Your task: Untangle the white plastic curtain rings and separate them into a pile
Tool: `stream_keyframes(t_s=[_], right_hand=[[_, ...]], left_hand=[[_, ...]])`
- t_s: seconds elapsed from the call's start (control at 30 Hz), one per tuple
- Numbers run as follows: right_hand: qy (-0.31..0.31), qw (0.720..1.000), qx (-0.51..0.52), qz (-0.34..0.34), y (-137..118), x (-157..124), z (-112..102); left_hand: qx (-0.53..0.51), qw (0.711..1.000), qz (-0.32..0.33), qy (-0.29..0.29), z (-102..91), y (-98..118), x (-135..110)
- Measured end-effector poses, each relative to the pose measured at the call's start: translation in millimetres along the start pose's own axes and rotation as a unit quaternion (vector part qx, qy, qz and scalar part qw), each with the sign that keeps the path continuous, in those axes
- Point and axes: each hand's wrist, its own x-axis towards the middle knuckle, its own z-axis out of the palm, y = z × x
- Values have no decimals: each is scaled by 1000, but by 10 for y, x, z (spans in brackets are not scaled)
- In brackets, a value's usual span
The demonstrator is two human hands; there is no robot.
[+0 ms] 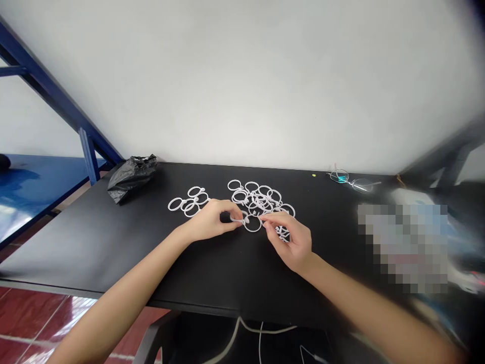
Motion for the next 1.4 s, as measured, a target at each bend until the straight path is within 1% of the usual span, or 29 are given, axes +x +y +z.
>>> stream_keyframes(t_s=[0.07,0.13,0.2,0.27,0.3,0.4,0.47,0.53,0.57,0.6,0.67,0.73,0.87,0.93,1.2,1.3,1.4], right_hand=[[-23,1000,-6,-18,-4,17,8],[-34,998,-11,-48,1,28,20],[-23,997,-22,-70,13,34,31],[-6,996,-37,-75,24,37,36],[-2,997,-41,-72,27,39,36],[0,998,-35,-54,18,42,28],[8,999,-19,-49,-8,40,24],[21,999,-2,-48,-47,34,26],[26,999,7,-47,-69,30,30],[30,999,13,-44,-89,27,33],[33,999,21,-36,-122,27,36],[19,999,23,-35,-136,39,27],[-34,997,41,-52,-130,78,-15],[-46,996,54,-58,-131,87,-32],[-46,996,52,-60,-193,80,-33],[-50,996,43,-67,-167,72,-26],[-51,997,32,-51,-112,64,-28]], left_hand=[[-19,998,41,43,85,91,2],[31,990,101,94,178,147,1],[97,973,160,139,256,165,-3],[134,956,194,176,303,162,-11],[141,950,206,189,314,158,-16],[161,932,258,199,315,163,-32],[181,919,265,228,311,183,-36],[189,917,231,266,317,207,-33],[188,920,212,269,325,216,-29],[187,927,198,257,334,221,-25],[181,941,190,214,356,220,-20],[172,947,190,195,370,210,-20],[149,949,196,197,355,199,-32],[139,951,200,191,336,201,-36],[123,953,204,187,316,203,-43],[131,954,210,171,324,196,-38],[186,952,204,136,252,167,-13]])
